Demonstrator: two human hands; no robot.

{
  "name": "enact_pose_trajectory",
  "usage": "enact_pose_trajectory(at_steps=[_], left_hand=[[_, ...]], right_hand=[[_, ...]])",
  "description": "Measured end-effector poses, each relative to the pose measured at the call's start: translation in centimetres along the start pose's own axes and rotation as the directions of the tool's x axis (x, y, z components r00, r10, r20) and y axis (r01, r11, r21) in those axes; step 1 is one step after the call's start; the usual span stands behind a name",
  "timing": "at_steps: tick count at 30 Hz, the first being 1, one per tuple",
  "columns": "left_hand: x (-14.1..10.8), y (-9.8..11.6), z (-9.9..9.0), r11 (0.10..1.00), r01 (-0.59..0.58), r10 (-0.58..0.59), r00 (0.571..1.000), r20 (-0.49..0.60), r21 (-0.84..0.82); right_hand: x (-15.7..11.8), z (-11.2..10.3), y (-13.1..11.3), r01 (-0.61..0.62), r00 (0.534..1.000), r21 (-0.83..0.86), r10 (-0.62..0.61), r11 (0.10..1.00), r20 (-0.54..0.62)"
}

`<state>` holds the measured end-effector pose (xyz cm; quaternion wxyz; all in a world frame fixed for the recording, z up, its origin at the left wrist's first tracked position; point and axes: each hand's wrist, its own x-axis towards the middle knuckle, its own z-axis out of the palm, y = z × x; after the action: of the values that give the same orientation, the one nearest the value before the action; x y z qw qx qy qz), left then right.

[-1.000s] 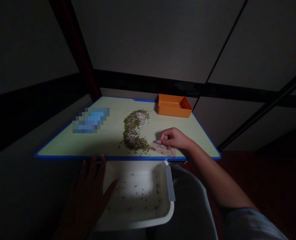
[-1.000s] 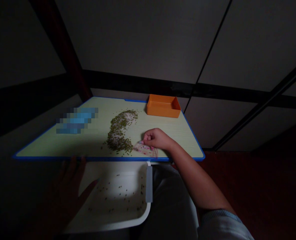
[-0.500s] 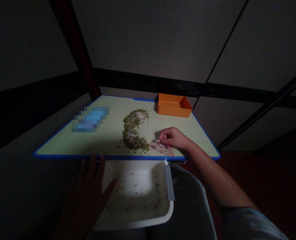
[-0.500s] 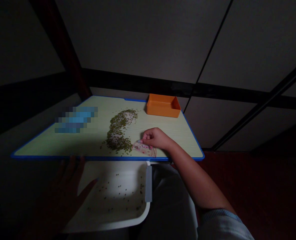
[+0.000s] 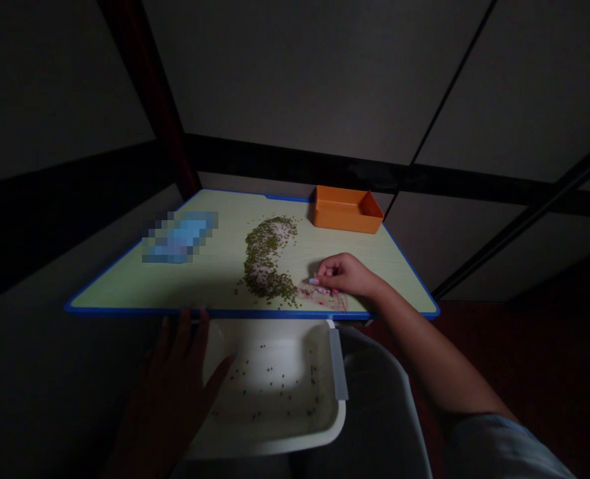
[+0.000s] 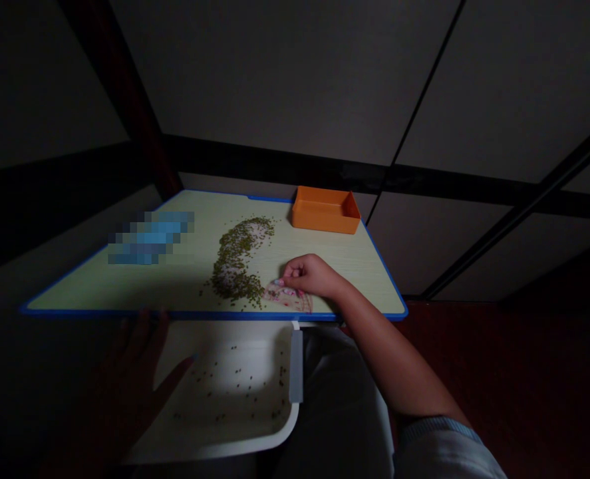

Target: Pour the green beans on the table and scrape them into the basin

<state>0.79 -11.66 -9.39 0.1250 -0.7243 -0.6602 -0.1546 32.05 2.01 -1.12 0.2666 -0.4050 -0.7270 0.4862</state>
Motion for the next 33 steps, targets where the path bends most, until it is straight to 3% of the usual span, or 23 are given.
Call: enact_pose_trajectory(at_steps=[9, 19, 33], left_hand=[[-0.04, 0.06, 0.05, 1.0, -0.005, 0.005, 1.0, -0.014, -0.01], [-0.16, 0.09, 0.04, 1.0, 0.02, -0.019, 1.0, 0.013, -0.011], [-0.09, 0.09, -0.03, 1.0, 0.013, -0.013, 1.0, 0.011, -0.019]], right_hand=[[-0.13, -0.15, -0.19, 0.026, 1.0, -0.023, -0.026, 0.999, 0.014], [0.07, -0.08, -0.11, 0.02, 0.998, -0.113, -0.027, 0.993, -0.063], [0.19, 0.04, -0.04, 0.05, 0.999, -0.091, -0.05, 0.995, 0.001]])
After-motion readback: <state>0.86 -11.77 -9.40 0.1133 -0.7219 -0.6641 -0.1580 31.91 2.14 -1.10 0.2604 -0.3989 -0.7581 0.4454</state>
